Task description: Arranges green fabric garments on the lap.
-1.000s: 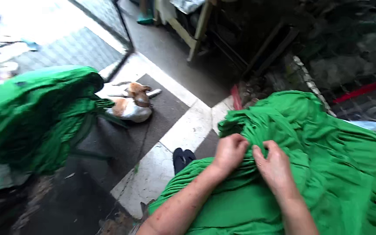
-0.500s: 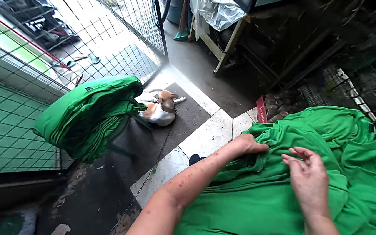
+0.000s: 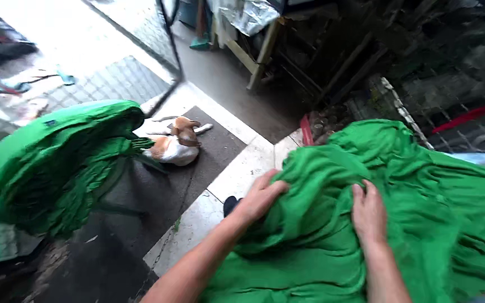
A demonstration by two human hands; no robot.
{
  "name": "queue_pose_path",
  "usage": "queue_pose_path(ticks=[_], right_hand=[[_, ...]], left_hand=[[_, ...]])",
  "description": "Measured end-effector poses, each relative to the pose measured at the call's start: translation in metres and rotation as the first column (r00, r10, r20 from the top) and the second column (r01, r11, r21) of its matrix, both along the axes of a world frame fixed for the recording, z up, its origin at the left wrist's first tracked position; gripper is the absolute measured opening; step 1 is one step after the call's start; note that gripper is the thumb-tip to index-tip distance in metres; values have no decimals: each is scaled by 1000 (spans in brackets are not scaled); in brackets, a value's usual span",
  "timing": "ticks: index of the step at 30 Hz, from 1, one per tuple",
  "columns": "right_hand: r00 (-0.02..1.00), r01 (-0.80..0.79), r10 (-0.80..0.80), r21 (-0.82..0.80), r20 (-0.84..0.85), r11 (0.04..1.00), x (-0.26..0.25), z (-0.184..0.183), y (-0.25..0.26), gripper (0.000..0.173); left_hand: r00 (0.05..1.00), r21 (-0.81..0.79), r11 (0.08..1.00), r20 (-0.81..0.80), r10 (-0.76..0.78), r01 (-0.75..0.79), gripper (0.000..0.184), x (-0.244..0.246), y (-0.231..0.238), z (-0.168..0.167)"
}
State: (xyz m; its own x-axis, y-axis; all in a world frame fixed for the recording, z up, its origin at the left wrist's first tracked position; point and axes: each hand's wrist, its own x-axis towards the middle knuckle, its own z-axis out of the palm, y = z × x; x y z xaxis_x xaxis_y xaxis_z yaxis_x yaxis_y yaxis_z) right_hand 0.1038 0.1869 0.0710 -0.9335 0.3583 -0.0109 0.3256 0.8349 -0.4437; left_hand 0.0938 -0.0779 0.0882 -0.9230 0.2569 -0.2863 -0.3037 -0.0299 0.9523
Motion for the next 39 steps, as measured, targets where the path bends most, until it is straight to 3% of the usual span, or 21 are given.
queue_pose_path(ticks=[2,5,8,13,17,20,21,23,25,26,27,28,30,31,32,33,35,36,37,38,39], right_hand=[[999,-47,48,-43,22,998,6,6,-13,51],[964,-103,104,-18,244,995,4,0,-22,52],[919,-112,94,26,384,993,-2,-4,-21,49],[930,-108,84,46,359,993,5,-1,-21,43],[883,-156,119,45,454,987,-9,8,-22,42],[831,-209,156,40,533,977,-48,13,-19,42],[824,-223,170,35,540,974,-65,10,-17,42],[800,-226,174,20,574,974,-95,-4,-9,45],[799,-186,136,25,586,982,-103,-25,-3,61],[805,-184,130,36,579,982,-99,-36,-2,67],[797,-209,142,46,587,977,-94,-44,-2,68],[784,-254,171,57,597,966,-90,-47,-2,69],[753,-350,232,76,615,934,-87,-46,-4,68],[740,-387,250,92,625,918,-86,-46,-5,67],[746,-392,256,94,615,915,-86,-47,-6,67],[772,-353,251,65,584,934,-85,-47,-6,66],[872,-168,197,-104,448,980,-79,-44,-4,69],[915,-75,152,-213,373,974,-73,-39,-1,71],[944,-6,106,-307,312,952,-68,-35,5,73],[957,41,71,-374,281,926,-66,-35,14,75],[956,74,52,-410,288,909,-65,-35,20,75]], left_hand=[[985,87,981,32,171,-173,33,33,-25,0],[896,109,929,324,302,-353,24,66,-34,-35],[827,133,942,526,197,-309,29,83,-34,-55],[790,205,929,599,130,-309,28,68,-39,-44],[776,410,891,620,-114,-197,36,55,-52,-52],[711,347,926,688,-144,-148,29,39,-54,-48],[728,265,954,681,-81,-141,24,34,-53,-41],[892,58,996,451,34,-68,19,25,-50,-22],[991,-117,993,132,12,3,33,23,-50,-15],[997,-144,989,68,25,-15,38,30,-48,-18],[990,-106,991,105,90,-79,35,40,-42,-25],[950,-30,982,249,190,-189,27,50,-34,-37],[742,66,930,625,243,-361,30,58,-25,-63],[677,81,926,706,208,-368,34,55,-27,-67],[701,86,937,687,190,-338,33,48,-31,-60],[806,82,959,564,180,-272,30,42,-35,-43],[993,-24,997,91,79,-77,22,35,-46,-8],[995,-81,997,-101,8,-16,22,37,-48,1],[988,-73,997,-152,-7,-4,23,43,-45,1],[998,-8,998,-32,58,-58,24,50,-35,-5],[963,46,983,212,164,-178,24,55,-24,-18]])
